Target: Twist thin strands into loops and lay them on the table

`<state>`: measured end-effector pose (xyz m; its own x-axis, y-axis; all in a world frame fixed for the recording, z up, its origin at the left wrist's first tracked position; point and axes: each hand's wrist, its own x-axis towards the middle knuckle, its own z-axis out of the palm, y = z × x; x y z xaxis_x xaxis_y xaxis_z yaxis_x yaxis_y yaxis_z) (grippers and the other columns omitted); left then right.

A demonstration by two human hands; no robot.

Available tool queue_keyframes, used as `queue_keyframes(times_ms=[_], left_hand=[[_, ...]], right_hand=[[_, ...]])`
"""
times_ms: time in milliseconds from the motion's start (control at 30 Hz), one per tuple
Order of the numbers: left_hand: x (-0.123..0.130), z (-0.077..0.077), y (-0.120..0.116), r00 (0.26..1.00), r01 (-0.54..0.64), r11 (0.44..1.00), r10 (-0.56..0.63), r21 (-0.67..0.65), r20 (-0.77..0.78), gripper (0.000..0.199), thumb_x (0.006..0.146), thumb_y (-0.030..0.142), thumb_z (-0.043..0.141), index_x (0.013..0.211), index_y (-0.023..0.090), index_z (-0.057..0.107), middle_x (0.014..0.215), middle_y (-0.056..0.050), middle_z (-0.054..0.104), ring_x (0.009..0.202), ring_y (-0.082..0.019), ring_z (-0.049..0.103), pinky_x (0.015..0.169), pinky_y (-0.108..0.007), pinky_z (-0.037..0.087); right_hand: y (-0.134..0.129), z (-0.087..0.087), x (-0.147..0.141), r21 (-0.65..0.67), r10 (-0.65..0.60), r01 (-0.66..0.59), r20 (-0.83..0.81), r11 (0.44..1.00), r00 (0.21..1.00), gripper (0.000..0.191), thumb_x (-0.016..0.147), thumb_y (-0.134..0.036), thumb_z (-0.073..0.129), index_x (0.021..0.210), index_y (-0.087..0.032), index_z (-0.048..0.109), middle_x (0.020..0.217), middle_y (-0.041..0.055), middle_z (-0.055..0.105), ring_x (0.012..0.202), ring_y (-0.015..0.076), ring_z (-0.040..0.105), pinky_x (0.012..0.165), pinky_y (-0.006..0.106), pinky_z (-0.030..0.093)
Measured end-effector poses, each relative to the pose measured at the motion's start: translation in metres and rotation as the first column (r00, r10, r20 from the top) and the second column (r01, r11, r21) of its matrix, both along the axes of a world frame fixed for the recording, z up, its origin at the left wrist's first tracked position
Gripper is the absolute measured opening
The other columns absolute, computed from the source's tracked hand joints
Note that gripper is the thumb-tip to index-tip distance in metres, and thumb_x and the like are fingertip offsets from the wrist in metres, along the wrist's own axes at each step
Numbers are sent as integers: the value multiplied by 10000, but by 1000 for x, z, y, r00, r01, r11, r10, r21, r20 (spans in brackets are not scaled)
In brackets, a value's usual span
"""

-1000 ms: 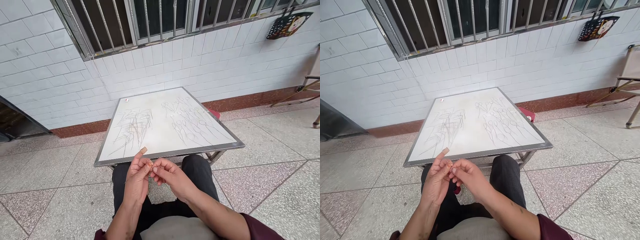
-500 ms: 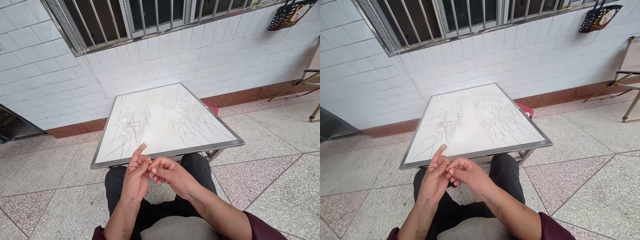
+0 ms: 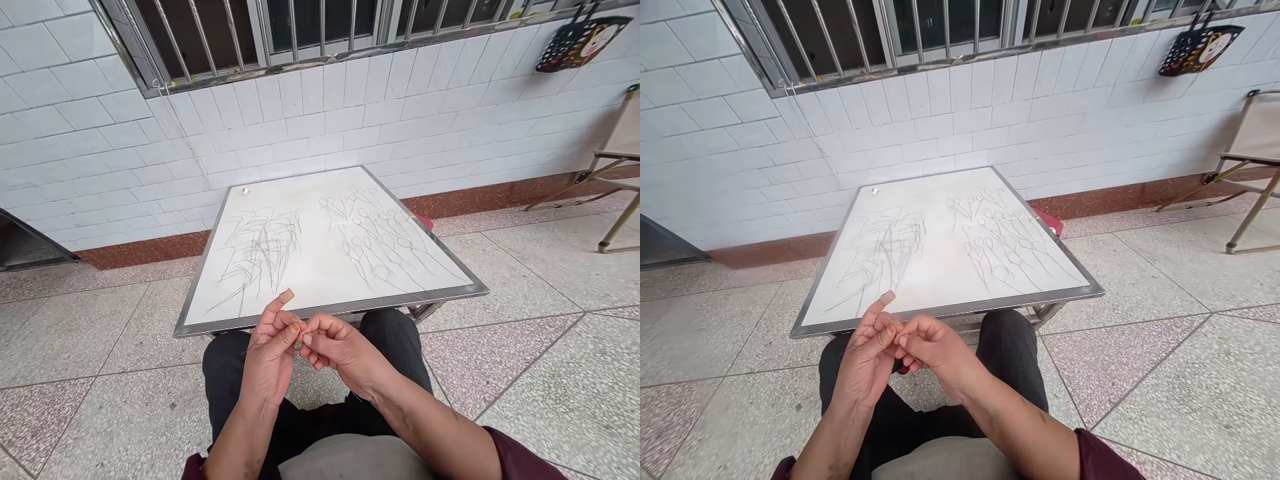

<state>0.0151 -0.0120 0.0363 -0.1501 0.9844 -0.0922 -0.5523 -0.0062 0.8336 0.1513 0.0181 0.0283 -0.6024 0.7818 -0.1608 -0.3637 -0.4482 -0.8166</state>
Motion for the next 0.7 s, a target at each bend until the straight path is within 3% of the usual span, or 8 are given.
queue_keyframes(times_ms=[300, 500, 567, 700], left_hand=[[8, 0, 3, 991, -123, 992, 123, 11, -48, 552, 714, 183, 808, 1239, 232, 643, 693, 45, 638, 589, -82, 571, 582, -198, 477], [12, 0, 4, 961, -237, 970, 243, 55, -131, 496, 721, 184, 805, 1197, 225, 669, 668, 54, 634, 659, -90, 601, 755, -234, 496], [13, 0, 5, 960, -247, 968, 249, 29, -125, 514, 731, 204, 798, 1222, 236, 649, 693, 50, 638, 646, -94, 593, 693, -226, 489], [12, 1, 5, 964, -256, 966, 253, -25, -86, 523, 738, 210, 793, 1236, 248, 637, 746, 47, 632, 640, -86, 573, 647, -218, 476]], right_hand=[[2, -8, -6, 122, -83, 72, 91, 990, 992, 333, 737, -472, 775, 727, -190, 598, 646, -33, 623, 547, 89, 526, 560, 241, 430], [0, -16, -13, 352, -231, 158, 175, 922, 957, 219, 836, -373, 686, 725, -212, 587, 625, -42, 569, 537, 103, 531, 530, 244, 424], [-1, -16, -12, 337, -217, 152, 163, 929, 962, 223, 847, -413, 677, 771, -214, 614, 680, -28, 595, 572, 108, 546, 550, 249, 449], [-1, -14, -9, 176, -116, 98, 95, 980, 989, 293, 792, -475, 733, 846, -199, 651, 770, -1, 636, 670, 118, 570, 577, 242, 484]])
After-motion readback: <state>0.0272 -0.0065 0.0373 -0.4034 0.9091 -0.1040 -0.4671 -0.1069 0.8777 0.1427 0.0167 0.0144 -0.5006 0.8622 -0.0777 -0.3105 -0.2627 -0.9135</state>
